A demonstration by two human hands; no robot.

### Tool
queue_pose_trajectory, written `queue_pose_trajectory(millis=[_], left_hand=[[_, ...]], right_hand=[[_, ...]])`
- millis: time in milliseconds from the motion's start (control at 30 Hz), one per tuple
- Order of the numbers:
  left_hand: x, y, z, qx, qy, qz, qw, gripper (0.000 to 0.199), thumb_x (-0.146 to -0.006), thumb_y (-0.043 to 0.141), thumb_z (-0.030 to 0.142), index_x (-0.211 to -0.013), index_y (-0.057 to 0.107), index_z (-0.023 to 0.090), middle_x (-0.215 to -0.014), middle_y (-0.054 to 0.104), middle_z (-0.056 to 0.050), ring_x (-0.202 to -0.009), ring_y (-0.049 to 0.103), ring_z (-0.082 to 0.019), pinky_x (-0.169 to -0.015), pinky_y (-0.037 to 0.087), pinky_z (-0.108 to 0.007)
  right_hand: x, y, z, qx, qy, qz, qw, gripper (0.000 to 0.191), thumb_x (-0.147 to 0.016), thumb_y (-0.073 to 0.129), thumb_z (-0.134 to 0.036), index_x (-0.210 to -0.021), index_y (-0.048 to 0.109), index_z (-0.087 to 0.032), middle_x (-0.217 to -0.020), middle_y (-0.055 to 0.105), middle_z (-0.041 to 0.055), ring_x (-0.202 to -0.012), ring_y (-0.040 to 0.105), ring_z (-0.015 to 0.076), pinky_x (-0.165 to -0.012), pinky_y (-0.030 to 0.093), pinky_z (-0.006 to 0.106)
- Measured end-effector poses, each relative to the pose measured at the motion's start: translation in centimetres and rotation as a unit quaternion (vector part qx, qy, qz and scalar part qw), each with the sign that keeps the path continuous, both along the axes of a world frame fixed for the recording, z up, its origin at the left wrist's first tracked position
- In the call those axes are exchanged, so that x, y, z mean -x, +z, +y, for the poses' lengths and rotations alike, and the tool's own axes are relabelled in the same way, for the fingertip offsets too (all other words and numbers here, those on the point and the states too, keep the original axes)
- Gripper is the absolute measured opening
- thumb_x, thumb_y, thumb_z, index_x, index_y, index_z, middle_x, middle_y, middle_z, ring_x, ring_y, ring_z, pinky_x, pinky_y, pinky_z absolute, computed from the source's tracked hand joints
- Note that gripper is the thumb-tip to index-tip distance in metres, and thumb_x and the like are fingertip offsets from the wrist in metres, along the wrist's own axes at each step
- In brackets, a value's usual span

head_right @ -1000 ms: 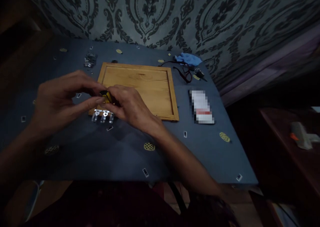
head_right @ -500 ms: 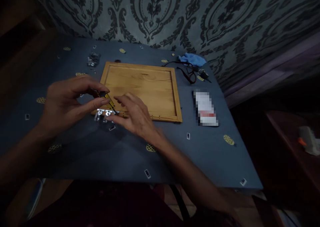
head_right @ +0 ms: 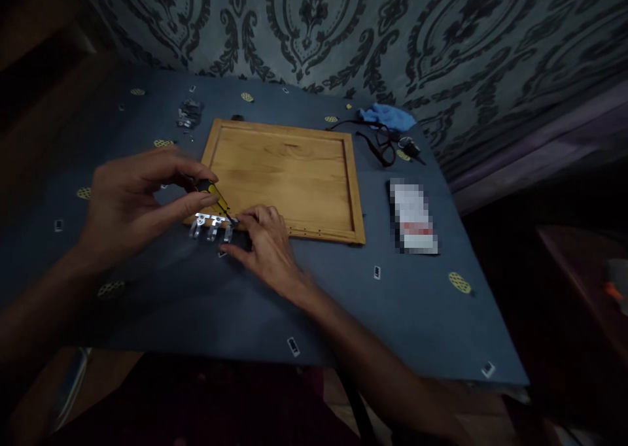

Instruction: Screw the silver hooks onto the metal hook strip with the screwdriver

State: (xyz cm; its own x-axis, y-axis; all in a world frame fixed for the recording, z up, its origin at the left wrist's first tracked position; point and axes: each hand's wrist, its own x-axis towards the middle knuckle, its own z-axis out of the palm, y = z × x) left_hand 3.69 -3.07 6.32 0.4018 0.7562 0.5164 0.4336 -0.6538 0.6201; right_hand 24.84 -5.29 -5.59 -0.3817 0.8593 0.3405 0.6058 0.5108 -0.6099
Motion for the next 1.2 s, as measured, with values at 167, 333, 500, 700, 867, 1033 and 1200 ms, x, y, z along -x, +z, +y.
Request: queue_pose_trajectory(millis=[167,333,500,700,867,1033,1200], left_hand=[[0.1,0.1,-0.1,0.003,0.002,-0.001,1.0,0.01,-0.099,0.076,0.036,-0.102,0.076,0.027,-0.092,0.077,-0.001,-0.083,0.073,-0.018,-0.078,0.065,-0.031],[0.0,0.0,-0.1,0.002,0.0,-0.008,1.0,0.007,-0.098,0.077,0.032,-0.101,0.076,0.026,-0.09,0.076,0.0,-0.083,0.073,-0.017,-0.077,0.064,-0.031],[0.1,0.1,-0.2,0.008,-0.005,-0.01,1.0,0.006,-0.098,0.077,0.031,-0.101,0.076,0.026,-0.091,0.076,0.0,-0.083,0.073,-0.018,-0.077,0.064,-0.031],[-0.2,-0.1,-0.3,0.016,-0.006,-0.005,1.0,0.006,-0.098,0.077,0.029,-0.102,0.076,0.025,-0.092,0.076,0.0,-0.083,0.073,-0.018,-0.076,0.062,-0.031],[-0.2,0.0,-0.2,-0.024,0.004,-0.112,0.993,0.005,-0.1,0.076,0.031,-0.102,0.075,0.026,-0.098,0.078,-0.001,-0.089,0.074,-0.019,-0.078,0.061,-0.031],[1.4,0.8,-0.1,0.02,-0.046,-0.203,0.978,0.007,-0.105,0.069,0.028,-0.107,0.07,0.022,-0.093,0.076,-0.003,-0.086,0.076,-0.019,-0.077,0.061,-0.033],[3.7,-0.7,-0.8,0.142,-0.01,0.088,0.986,0.031,-0.105,0.061,0.051,-0.117,0.068,0.024,-0.073,0.064,0.002,-0.059,0.058,-0.015,-0.057,0.043,-0.026]], right_hand=[[0.2,0.0,-0.1,0.0,-0.012,-0.002,1.0,0.051,-0.093,0.077,-0.064,-0.125,0.076,-0.024,-0.116,0.071,0.0123,-0.111,0.059,0.0334,-0.095,0.051,0.052],[0.5,-0.3,-0.2,-0.011,-0.019,-0.002,1.0,0.044,-0.094,0.078,-0.059,-0.122,0.077,-0.025,-0.116,0.071,0.0119,-0.112,0.06,0.0337,-0.095,0.051,0.052],[0.7,-0.5,-0.2,-0.017,-0.029,0.005,0.999,0.038,-0.093,0.079,-0.056,-0.116,0.078,-0.026,-0.113,0.071,0.011,-0.109,0.06,0.0338,-0.094,0.05,0.052],[0.5,-0.3,0.0,-0.012,-0.025,-0.006,1.0,0.041,-0.094,0.077,-0.059,-0.118,0.077,-0.025,-0.112,0.07,0.0112,-0.107,0.06,0.0327,-0.092,0.049,0.049],[0.4,-0.5,0.1,-0.013,-0.017,-0.009,1.0,0.049,-0.093,0.079,-0.06,-0.123,0.078,-0.021,-0.113,0.072,0.0124,-0.109,0.061,0.0326,-0.093,0.05,0.049],[0.4,-0.6,0.1,-0.012,-0.019,-0.008,1.0,0.046,-0.095,0.076,-0.061,-0.122,0.078,-0.025,-0.115,0.073,0.0106,-0.111,0.063,0.0319,-0.095,0.05,0.049],[0.5,-0.5,0.1,-0.012,-0.017,-0.008,1.0,0.045,-0.095,0.075,-0.062,-0.121,0.079,-0.025,-0.115,0.073,0.0109,-0.111,0.063,0.0325,-0.095,0.05,0.05]])
